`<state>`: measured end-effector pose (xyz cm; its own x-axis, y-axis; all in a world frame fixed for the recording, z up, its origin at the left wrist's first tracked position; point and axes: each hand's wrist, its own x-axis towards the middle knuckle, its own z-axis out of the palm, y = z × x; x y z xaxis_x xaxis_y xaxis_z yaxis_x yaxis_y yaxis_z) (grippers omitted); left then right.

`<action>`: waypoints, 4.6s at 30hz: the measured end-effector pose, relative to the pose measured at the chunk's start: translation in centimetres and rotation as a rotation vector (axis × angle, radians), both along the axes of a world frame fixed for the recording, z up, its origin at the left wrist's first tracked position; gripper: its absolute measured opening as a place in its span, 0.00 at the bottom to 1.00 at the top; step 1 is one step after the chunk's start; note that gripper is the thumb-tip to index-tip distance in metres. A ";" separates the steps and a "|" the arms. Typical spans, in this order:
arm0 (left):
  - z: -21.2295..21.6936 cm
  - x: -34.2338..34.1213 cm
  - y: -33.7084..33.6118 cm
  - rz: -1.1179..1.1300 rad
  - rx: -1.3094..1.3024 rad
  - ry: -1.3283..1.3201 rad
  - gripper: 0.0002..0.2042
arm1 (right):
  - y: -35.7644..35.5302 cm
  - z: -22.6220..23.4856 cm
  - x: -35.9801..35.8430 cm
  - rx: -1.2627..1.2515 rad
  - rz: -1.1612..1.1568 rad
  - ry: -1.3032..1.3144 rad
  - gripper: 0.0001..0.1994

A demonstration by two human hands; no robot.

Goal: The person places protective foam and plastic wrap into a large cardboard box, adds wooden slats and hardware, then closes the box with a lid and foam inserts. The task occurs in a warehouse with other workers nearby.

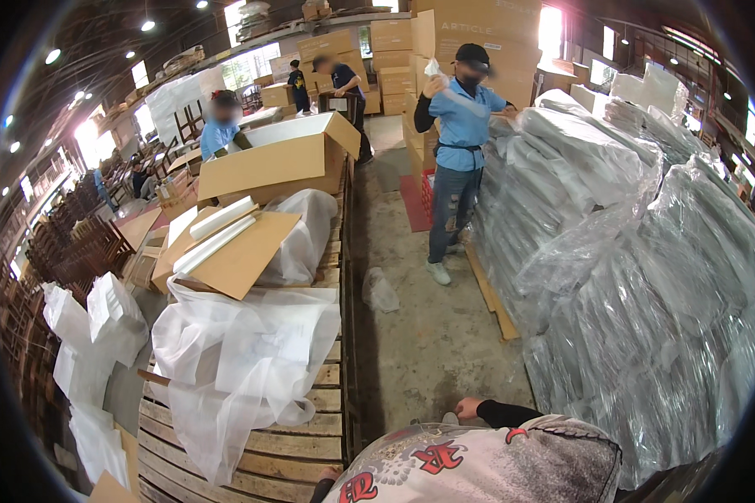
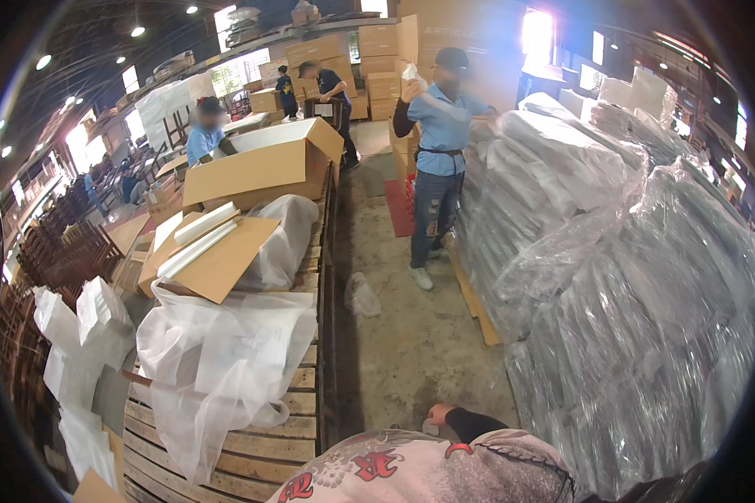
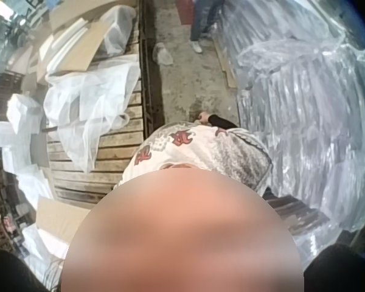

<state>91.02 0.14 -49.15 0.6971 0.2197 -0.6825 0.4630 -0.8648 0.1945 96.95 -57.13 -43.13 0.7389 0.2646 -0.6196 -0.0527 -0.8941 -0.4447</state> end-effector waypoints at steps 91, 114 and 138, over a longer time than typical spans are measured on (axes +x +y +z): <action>7.3 -4.7 -25.5 0.370 -0.129 -0.040 0.14 | -17.0 6.6 17.9 0.007 0.192 0.006 0.24; 6.1 -9.2 -36.8 0.547 -0.086 -0.146 0.13 | -23.2 6.8 19.5 -0.020 0.309 0.154 0.23; 4.2 -21.4 -42.9 0.840 -0.147 0.048 0.14 | -10.5 6.6 23.4 -0.082 0.620 0.144 0.22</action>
<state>69.64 -42.71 -44.97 0.3118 0.5578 -0.7692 0.9500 -0.1983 0.2413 120.33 -67.65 -36.49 0.3720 0.5641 -0.7372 0.4311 -0.8083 -0.4010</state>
